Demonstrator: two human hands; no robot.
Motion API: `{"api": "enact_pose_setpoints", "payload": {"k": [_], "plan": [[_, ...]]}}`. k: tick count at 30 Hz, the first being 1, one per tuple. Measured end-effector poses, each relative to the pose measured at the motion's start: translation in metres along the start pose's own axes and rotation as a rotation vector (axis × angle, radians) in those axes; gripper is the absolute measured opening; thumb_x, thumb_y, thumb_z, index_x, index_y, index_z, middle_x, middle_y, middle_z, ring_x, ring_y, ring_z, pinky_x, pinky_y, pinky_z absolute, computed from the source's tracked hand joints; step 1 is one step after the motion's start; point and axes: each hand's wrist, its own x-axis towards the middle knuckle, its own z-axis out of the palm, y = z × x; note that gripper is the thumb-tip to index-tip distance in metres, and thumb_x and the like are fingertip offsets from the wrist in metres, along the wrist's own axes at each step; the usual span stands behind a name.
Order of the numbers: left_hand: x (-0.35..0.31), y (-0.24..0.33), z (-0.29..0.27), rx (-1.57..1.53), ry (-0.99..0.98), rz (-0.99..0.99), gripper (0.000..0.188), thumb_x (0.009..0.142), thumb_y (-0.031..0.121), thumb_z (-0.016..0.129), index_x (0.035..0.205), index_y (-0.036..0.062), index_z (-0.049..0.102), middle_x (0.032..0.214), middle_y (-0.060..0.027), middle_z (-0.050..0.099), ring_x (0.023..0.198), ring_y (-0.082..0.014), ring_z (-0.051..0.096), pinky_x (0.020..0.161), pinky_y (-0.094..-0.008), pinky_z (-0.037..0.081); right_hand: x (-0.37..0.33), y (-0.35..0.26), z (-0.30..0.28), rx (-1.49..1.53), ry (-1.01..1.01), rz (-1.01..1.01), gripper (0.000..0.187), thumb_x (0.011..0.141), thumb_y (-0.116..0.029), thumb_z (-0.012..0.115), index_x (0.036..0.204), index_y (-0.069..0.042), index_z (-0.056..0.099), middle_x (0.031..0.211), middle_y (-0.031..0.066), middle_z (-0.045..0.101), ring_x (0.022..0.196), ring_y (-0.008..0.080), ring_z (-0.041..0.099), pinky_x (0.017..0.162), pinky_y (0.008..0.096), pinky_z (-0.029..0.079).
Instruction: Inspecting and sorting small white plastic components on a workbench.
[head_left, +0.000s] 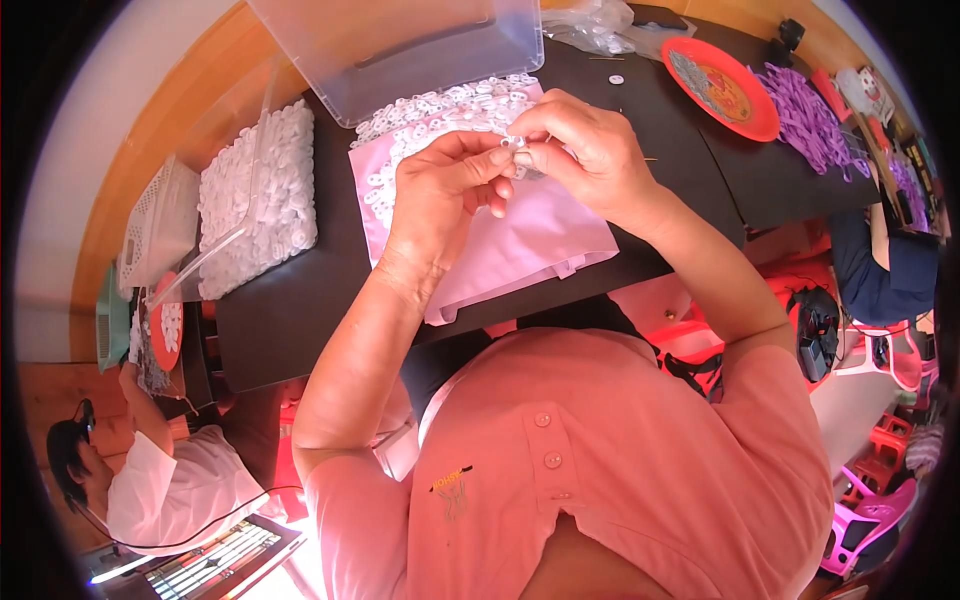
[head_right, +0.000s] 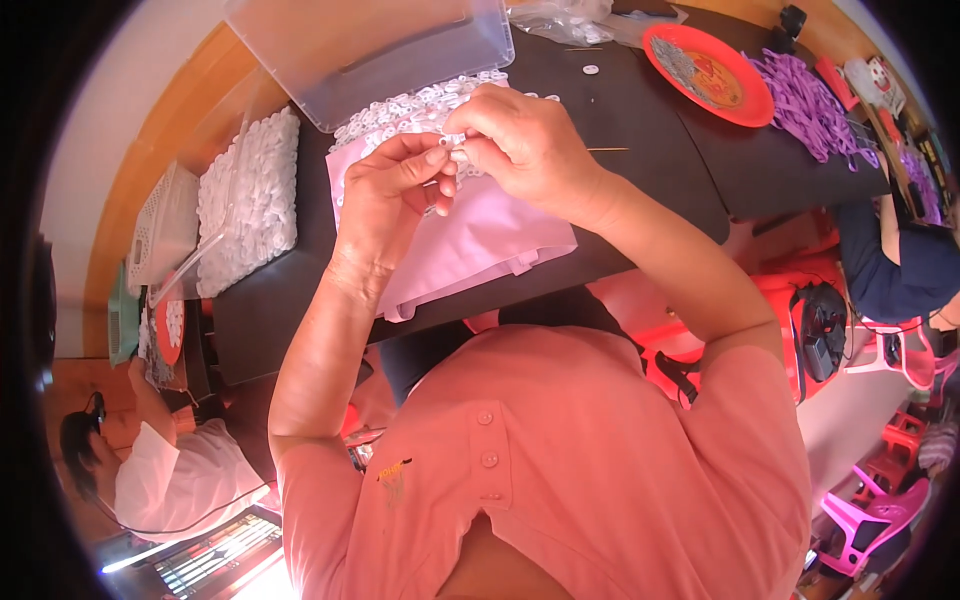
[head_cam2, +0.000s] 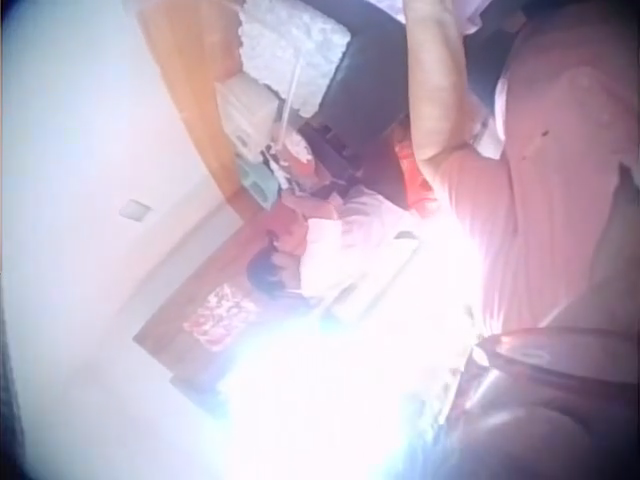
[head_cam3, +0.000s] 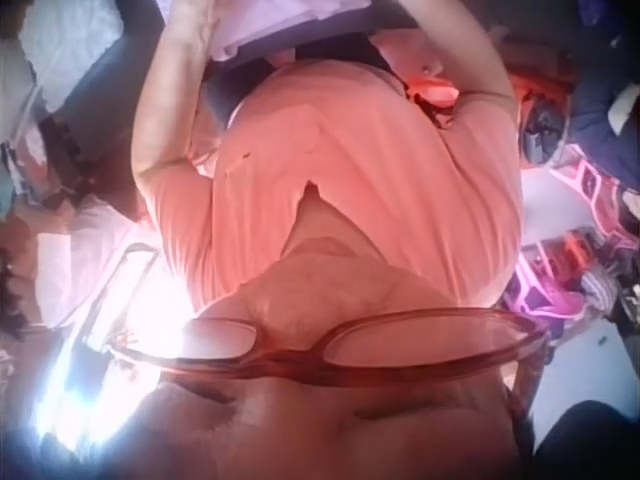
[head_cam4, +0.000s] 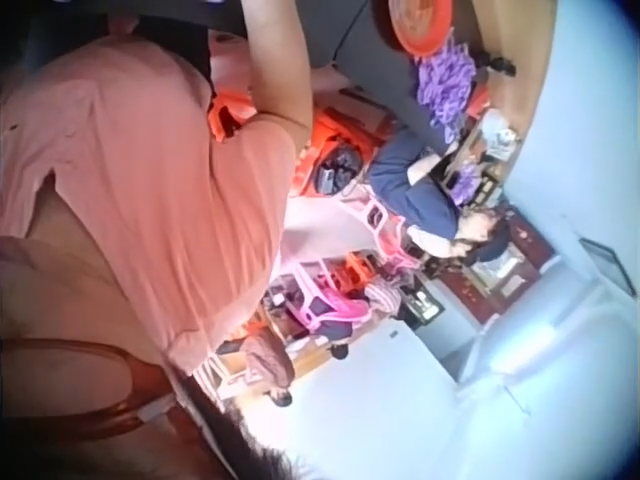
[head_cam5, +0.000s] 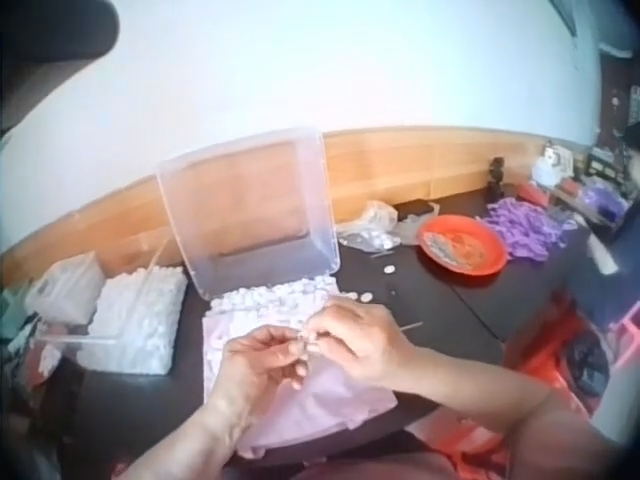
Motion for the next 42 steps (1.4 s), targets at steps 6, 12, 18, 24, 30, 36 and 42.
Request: {"api": "enact_pose_setpoints", "payload": {"k": [6, 12, 18, 24, 30, 36, 42], "plan": [[-0.006, -0.006, -0.004, -0.089, 0.019, 0.017, 0.016, 0.093, 0.010, 0.061, 0.102, -0.0041, 0.062, 0.083, -0.0100, 0.064, 0.067, -0.0184, 0.060, 0.057, -0.0300, 0.046, -0.001, -0.007, 0.015, -0.075, 0.115, 0.002, 0.016, 0.076, 0.001, 0.067, 0.088, -0.007, 0.060, 0.075, 0.0070, 0.059, 0.068, 0.0234, 0.064, 0.058, 0.0327, 0.050], [0.000, -0.002, -0.013, -0.050, 0.140, -0.007, 0.014, 0.088, 0.006, 0.065, 0.096, -0.0061, 0.064, 0.077, -0.0110, 0.063, 0.062, -0.0178, 0.059, 0.052, -0.0290, 0.045, -0.003, -0.006, 0.019, -0.020, 0.011, 0.069, 0.015, 0.078, 0.001, 0.069, 0.090, -0.003, 0.060, 0.080, 0.0074, 0.061, 0.069, 0.0192, 0.064, 0.061, 0.0303, 0.050], [0.005, -0.003, -0.030, -0.111, 0.127, 0.013, 0.012, 0.086, 0.005, 0.063, 0.091, -0.0058, 0.063, 0.076, -0.0110, 0.062, 0.060, -0.0173, 0.057, 0.049, -0.0298, 0.044, -0.003, 0.021, -0.010, -0.201, -0.180, 0.273, 0.009, 0.081, 0.000, 0.064, 0.089, -0.002, 0.062, 0.080, 0.0065, 0.063, 0.067, 0.0165, 0.062, 0.061, 0.0282, 0.047], [0.001, -0.014, -0.032, -0.061, 0.150, 0.031, 0.011, 0.087, 0.003, 0.065, 0.093, -0.0051, 0.063, 0.077, -0.0104, 0.063, 0.060, -0.0158, 0.058, 0.049, -0.0282, 0.044, -0.016, 0.028, -0.007, -0.384, -0.402, 0.238, 0.004, 0.078, -0.008, 0.063, 0.082, -0.009, 0.062, 0.081, 0.0049, 0.063, 0.078, 0.0280, 0.064, 0.064, 0.0415, 0.049], [-0.003, -0.021, -0.029, -0.041, 0.142, 0.025, 0.009, 0.087, 0.001, 0.065, 0.094, -0.0041, 0.064, 0.075, -0.0085, 0.064, 0.059, -0.0142, 0.058, 0.048, -0.0254, 0.045, -0.024, 0.031, -0.005, -0.460, -0.498, 0.200, 0.006, 0.077, -0.005, 0.062, 0.083, -0.007, 0.061, 0.081, 0.0066, 0.058, 0.081, 0.0291, 0.061, 0.066, 0.0417, 0.047], [-0.005, -0.032, -0.024, 0.038, 0.068, 0.024, 0.009, 0.085, 0.000, 0.069, 0.092, -0.0039, 0.063, 0.074, -0.0064, 0.063, 0.058, -0.0104, 0.057, 0.044, -0.0217, 0.043, -0.029, 0.041, -0.002, -0.443, -0.483, 0.225, 0.007, 0.076, -0.007, 0.063, 0.083, -0.010, 0.063, 0.084, 0.0054, 0.061, 0.083, 0.0305, 0.062, 0.066, 0.0442, 0.048], [-0.004, -0.032, -0.025, 0.058, 0.069, 0.007, 0.008, 0.085, -0.001, 0.068, 0.091, -0.0036, 0.063, 0.073, -0.0062, 0.063, 0.057, -0.0107, 0.057, 0.044, -0.0216, 0.043, -0.027, 0.037, -0.004, -0.349, -0.330, 0.221, 0.010, 0.077, -0.004, 0.062, 0.085, -0.009, 0.063, 0.086, 0.0075, 0.064, 0.083, 0.0299, 0.063, 0.067, 0.0416, 0.049]]}}
